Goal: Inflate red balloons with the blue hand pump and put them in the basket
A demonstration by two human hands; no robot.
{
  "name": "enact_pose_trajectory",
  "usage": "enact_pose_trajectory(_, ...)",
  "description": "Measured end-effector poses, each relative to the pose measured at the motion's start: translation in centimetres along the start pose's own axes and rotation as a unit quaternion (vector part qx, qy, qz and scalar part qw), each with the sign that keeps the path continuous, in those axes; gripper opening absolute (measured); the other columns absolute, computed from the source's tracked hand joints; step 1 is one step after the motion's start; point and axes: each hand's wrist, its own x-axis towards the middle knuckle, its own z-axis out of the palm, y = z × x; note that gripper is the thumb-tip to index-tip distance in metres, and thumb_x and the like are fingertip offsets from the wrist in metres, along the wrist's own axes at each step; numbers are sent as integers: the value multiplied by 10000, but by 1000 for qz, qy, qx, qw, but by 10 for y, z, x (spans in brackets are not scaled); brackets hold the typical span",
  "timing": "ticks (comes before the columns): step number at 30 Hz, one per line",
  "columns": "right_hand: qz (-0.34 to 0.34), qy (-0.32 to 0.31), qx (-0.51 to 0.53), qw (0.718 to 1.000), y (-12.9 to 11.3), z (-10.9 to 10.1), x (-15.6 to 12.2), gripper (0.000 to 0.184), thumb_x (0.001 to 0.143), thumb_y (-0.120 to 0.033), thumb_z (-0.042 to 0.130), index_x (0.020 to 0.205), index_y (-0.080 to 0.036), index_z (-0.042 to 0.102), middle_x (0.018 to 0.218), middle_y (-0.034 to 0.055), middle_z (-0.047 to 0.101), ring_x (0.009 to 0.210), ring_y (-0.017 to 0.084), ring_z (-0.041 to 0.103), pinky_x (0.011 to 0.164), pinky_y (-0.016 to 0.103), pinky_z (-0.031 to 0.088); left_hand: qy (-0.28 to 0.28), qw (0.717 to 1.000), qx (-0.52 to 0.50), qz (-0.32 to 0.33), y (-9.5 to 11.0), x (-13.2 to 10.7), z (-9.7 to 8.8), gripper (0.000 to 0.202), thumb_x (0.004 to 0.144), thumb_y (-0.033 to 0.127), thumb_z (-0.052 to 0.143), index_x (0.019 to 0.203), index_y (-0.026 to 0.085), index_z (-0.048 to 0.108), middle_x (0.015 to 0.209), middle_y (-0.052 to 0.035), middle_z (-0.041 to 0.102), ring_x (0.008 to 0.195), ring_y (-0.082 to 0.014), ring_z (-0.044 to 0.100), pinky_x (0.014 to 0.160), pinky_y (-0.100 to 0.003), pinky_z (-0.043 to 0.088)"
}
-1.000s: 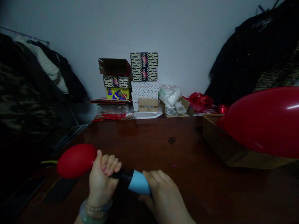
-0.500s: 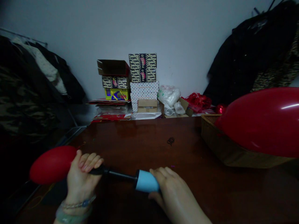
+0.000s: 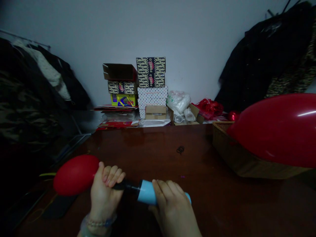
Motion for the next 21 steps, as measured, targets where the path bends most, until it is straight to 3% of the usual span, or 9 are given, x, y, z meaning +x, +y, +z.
enact_pose_trajectory(3,-14,11,22,1000,-3,6,-4,625,664,-116,744,1255,-189,554,1105,90,692,888,271,651,789,424,561,-10,1000,19,-11,-9,-5,1,531,862,345,599,498,192,244,400,82,217,326,-49,213,370,-220,249)
enact_pose_trajectory(7,26,-38,66,997,-9,2,1,660,606,-61,772,1218,-217,579,1079,62,691,902,259,643,810,415,555,-14,1000,23,-8,-7,-7,3,539,864,354,598,490,192,246,393,79,224,323,-50,207,365,-221,239)
enact_pose_trajectory(12,46,-81,101,991,-10,-10,12,645,629,-61,780,1219,-223,575,1131,67,666,976,256,627,887,427,530,-13,1000,10,-2,14,-1,4,512,875,301,576,501,192,244,397,77,234,325,-53,225,369,-221,252)
enact_pose_trajectory(21,24,-92,72,993,20,-28,10,570,742,-123,736,1263,-240,536,1155,69,642,1018,249,604,911,428,514,0,999,-26,36,54,23,-13,451,904,220,501,540,194,236,411,81,250,328,-54,274,390,-213,300)
